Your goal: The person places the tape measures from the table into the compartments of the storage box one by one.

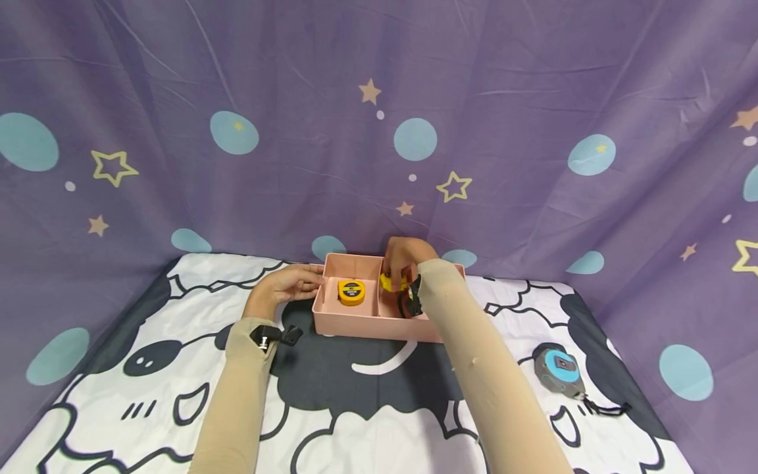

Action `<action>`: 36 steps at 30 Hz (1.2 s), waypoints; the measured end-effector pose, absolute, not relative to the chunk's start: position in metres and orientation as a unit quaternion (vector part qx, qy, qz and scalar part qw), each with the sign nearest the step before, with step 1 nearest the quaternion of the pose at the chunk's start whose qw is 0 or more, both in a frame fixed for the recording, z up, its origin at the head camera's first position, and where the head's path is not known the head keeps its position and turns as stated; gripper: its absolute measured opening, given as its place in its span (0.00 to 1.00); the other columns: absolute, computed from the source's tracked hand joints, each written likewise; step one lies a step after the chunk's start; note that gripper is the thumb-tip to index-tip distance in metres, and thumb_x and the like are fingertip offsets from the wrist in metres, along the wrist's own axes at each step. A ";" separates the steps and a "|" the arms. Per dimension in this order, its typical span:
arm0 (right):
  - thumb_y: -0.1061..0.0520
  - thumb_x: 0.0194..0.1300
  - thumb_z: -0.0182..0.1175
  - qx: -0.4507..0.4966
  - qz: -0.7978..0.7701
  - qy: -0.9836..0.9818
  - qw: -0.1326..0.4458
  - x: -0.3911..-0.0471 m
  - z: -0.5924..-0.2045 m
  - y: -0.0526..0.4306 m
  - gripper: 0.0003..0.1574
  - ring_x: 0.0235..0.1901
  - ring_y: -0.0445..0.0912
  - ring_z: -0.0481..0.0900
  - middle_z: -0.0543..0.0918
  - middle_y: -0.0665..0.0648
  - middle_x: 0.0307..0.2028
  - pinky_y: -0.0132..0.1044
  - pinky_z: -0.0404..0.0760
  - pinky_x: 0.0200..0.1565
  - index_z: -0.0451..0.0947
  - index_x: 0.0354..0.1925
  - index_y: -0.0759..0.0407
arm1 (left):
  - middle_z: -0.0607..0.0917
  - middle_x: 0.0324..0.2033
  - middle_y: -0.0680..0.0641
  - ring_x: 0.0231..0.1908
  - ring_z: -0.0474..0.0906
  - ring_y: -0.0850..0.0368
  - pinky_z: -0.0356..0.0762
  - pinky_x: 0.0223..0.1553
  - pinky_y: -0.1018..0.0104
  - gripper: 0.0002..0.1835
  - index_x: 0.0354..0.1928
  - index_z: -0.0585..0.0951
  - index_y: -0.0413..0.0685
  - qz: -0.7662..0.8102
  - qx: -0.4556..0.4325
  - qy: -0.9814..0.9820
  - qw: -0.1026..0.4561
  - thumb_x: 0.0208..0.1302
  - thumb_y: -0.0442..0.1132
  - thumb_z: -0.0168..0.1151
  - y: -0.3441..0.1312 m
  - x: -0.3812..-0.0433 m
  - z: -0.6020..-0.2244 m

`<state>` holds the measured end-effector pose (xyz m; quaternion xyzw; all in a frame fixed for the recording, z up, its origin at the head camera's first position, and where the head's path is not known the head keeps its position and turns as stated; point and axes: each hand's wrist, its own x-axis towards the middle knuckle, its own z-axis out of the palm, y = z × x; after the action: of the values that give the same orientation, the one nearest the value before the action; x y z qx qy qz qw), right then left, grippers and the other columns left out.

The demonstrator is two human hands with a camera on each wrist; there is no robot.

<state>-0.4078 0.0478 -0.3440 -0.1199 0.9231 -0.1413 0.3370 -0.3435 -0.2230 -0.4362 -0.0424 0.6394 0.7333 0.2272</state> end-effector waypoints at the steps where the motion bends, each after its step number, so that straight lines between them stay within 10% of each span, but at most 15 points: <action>1: 0.66 0.56 0.75 -0.127 -0.138 0.921 0.343 -0.408 -0.344 0.048 0.28 0.49 0.50 0.85 0.86 0.55 0.48 0.56 0.81 0.61 0.84 0.54 0.52 | 0.86 0.40 0.51 0.36 0.83 0.63 0.85 0.36 0.75 0.33 0.75 0.62 0.33 0.733 -0.041 0.640 0.227 0.69 0.25 0.57 -0.223 -0.343 -0.436; 27: 0.69 0.57 0.73 -0.162 -0.115 0.919 0.340 -0.411 -0.357 0.045 0.31 0.41 0.49 0.88 0.86 0.57 0.50 0.54 0.82 0.60 0.83 0.59 0.54 | 0.77 0.64 0.36 0.40 0.86 0.61 0.87 0.38 0.73 0.31 0.74 0.65 0.34 0.728 -0.048 0.645 0.228 0.70 0.25 0.57 -0.224 -0.344 -0.436; 36: 0.70 0.57 0.71 -0.159 -0.124 0.909 0.365 -0.413 -0.363 0.043 0.26 0.42 0.58 0.90 0.87 0.60 0.45 0.54 0.85 0.55 0.80 0.55 0.61 | 0.87 0.41 0.51 0.36 0.85 0.64 0.86 0.37 0.73 0.32 0.75 0.61 0.32 0.740 -0.033 0.629 0.237 0.71 0.25 0.56 -0.226 -0.345 -0.439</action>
<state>-0.4130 0.0435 -0.3628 -0.1587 0.9088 -0.1240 0.3654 -0.3450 -0.2262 -0.4386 -0.0333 0.6289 0.7396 0.2374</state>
